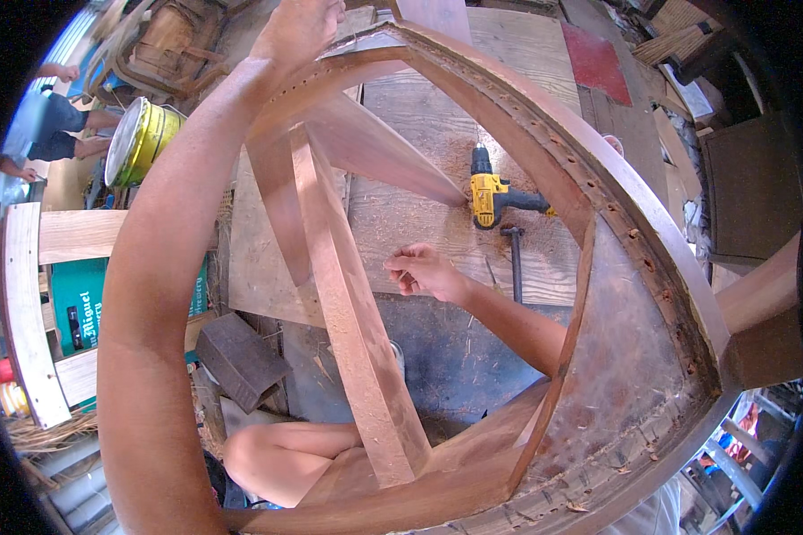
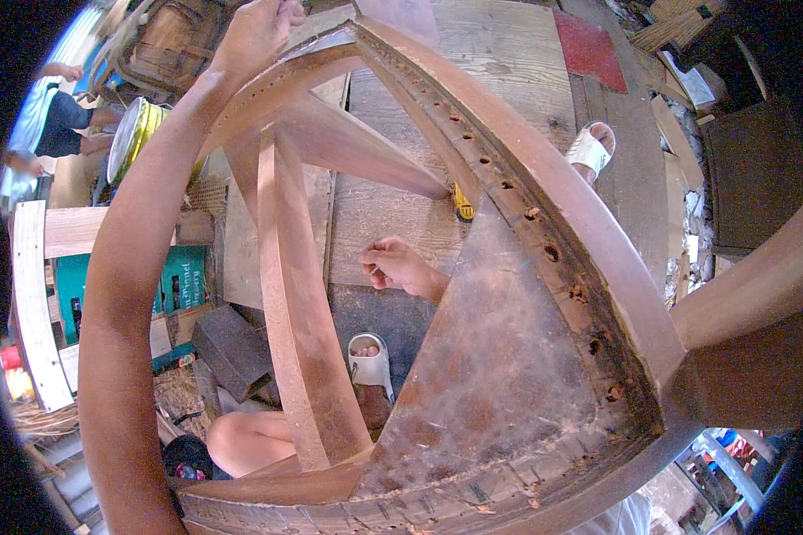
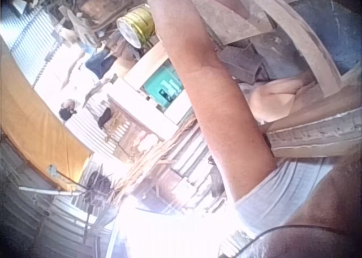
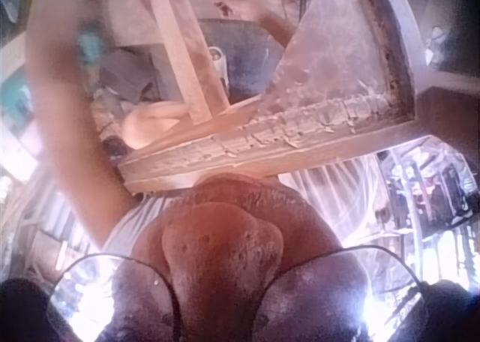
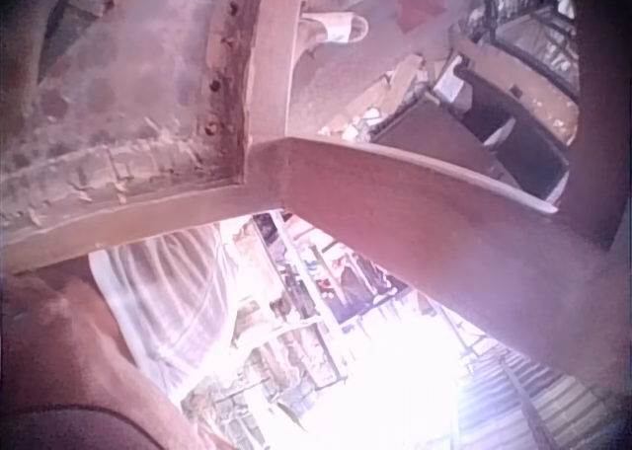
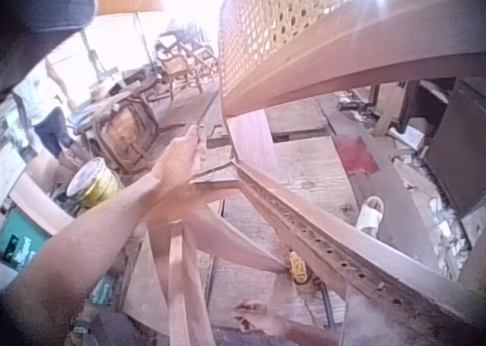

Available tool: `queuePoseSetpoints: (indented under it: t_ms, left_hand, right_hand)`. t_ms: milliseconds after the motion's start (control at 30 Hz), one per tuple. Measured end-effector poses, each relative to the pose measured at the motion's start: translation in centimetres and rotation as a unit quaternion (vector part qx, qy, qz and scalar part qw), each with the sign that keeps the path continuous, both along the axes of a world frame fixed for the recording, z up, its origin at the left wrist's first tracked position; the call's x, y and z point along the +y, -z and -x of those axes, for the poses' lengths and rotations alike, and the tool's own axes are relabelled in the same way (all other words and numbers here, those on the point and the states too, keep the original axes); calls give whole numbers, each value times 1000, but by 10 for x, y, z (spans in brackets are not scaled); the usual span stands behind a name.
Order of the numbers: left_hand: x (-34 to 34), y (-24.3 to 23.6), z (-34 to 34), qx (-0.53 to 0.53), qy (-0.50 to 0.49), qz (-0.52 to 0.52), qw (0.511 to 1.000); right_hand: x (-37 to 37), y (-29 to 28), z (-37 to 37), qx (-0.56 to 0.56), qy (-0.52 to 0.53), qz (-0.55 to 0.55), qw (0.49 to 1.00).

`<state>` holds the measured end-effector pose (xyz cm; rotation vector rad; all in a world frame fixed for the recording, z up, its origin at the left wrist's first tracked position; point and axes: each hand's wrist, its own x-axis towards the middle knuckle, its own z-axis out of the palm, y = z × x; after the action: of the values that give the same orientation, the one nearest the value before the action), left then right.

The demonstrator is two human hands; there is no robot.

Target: The recorder is repairing a wooden chair with a cane/mesh seat, using an electric drill to secure the frame.

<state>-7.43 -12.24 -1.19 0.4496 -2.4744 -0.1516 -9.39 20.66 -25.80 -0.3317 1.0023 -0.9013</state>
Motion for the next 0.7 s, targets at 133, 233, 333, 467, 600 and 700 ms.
queuePoseSetpoints:
  t_ms: [133, 233, 333, 467, 600, 700]
  left_hand:
    - [2, -1, 0, 5, 13, 20, 1000]
    - [2, -1, 1, -1, 10, -10, 1000]
    - [1, -1, 0, -10, -3, -3, 1000]
    - [0, 4, 0, -51, -50, 27, 997]
    - [0, 12, 5, 16, -37, 2, 999]
    - [1, 17, 6, -4, -75, -37, 996]
  right_hand:
    - [0, -1, -1, 8, 2, -4, 1000]
    - [0, 0, -1, 6, 1, -4, 1000]
    - [0, 1, -1, 1, 1, 0, 1000]
    - [0, 3, -1, -11, 1, 9, 1000]
    - [0, 3, -1, -5, -1, 2, 1000]
    - [-1, 2, -1, -9, -1, 7, 1000]
